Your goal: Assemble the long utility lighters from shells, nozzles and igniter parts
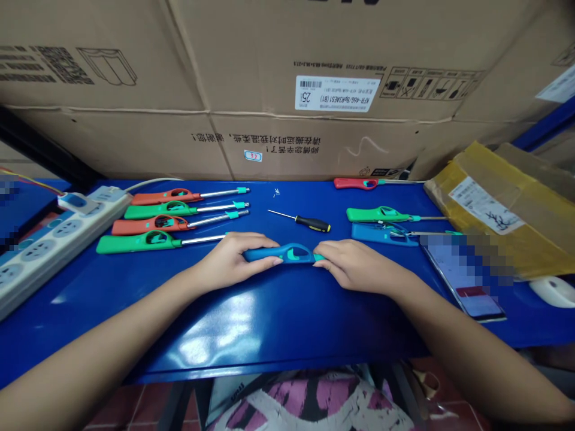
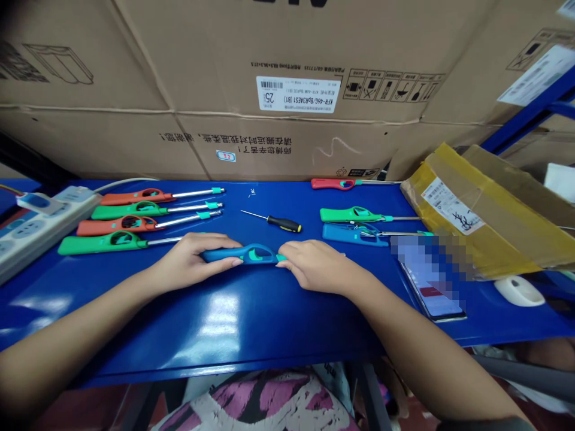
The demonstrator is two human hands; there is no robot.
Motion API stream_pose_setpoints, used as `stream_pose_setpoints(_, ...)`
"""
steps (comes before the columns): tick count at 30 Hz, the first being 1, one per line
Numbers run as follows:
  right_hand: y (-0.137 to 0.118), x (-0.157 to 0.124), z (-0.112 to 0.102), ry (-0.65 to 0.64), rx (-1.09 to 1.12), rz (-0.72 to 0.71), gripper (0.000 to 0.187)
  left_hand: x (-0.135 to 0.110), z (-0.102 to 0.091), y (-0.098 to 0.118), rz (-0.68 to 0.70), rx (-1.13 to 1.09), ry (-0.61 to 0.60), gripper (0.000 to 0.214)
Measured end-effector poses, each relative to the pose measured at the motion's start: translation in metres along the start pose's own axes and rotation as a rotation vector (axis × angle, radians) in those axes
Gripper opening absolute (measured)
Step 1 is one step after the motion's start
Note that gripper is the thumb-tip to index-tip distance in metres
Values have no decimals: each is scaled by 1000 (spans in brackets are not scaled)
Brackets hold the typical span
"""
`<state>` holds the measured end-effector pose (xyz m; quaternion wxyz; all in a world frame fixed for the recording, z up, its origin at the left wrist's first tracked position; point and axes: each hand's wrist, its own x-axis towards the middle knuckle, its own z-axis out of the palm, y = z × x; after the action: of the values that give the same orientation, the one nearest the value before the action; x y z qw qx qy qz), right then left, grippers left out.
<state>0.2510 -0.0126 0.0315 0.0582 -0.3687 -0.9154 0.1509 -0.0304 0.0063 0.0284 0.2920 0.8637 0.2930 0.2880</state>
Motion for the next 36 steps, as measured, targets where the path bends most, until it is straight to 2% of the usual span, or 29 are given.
stream_pose_setpoints(5, 0, -1, -6, 19, 41, 1, 22, 2, -5, 3, -17, -11, -1, 21)
stream_pose_setpoints(18, -5, 1, 2, -21, 38, -34, 25, -3, 4, -5, 48, -35, -10, 21)
stream_pose_setpoints(28, -3, 0, 10, 35, 45, 7, 25, -4, 7, -5, 38, -75, 13, 16)
stream_pose_setpoints(36, -6, 1, 6, 69, 36, 28, 22, -2, 2, -4, 25, -39, 22, 18)
